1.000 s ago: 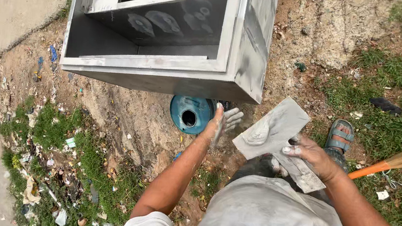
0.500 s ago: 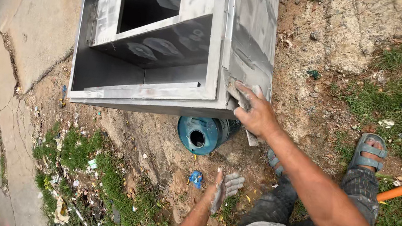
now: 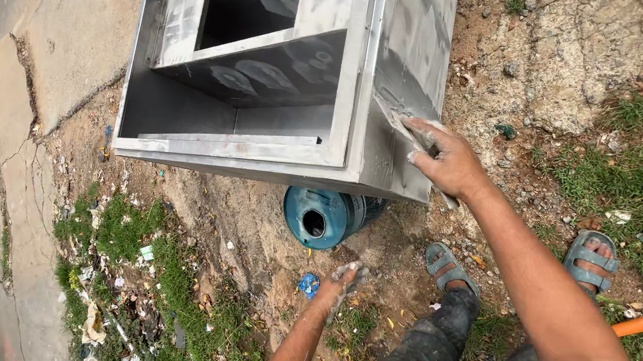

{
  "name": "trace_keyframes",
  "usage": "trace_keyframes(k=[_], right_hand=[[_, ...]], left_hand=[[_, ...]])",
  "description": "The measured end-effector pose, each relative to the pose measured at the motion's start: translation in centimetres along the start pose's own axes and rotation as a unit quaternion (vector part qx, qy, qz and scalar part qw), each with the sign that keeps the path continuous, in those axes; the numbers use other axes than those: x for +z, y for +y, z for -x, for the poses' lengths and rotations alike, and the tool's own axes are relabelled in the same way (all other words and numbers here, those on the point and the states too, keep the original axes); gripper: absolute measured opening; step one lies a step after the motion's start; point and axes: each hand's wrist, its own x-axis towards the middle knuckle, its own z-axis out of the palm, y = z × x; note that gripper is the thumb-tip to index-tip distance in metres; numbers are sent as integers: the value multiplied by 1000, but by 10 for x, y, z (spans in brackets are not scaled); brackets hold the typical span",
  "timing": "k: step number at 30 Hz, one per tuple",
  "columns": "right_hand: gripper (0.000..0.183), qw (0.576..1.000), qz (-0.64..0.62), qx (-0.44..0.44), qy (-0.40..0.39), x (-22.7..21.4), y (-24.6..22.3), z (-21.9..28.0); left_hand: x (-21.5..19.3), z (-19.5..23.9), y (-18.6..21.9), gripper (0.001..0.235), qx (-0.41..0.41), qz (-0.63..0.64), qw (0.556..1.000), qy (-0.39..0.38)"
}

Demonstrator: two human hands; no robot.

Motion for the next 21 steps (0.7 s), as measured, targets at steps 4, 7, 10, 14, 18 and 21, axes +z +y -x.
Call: trace_keyframes(k=[4, 7, 10, 14, 18, 21], right_hand=[[68, 995, -62, 39, -74, -17, -22, -48], [67, 990, -47, 33, -126, -10, -11, -16], [68, 987, 4, -22, -162, 6, 7, 23], [66, 929, 130, -29, -346, 62, 38, 89], [73, 961, -47, -98, -253, 76, 91, 136], [72, 959, -187, 188, -104, 48, 125, 102]], left_hand=[[20, 13, -24, 53, -25, -27, 999, -27], [33, 31, -50, 54, -84, -27, 993, -73], [52, 26, -59, 55, -132, -55, 985, -96], [82, 3, -48, 51, -101, -65, 984, -133], [98, 1, -36, 53, -52, -158, 977, -135], [106, 12, -41, 52, -49, -230, 964, -125]])
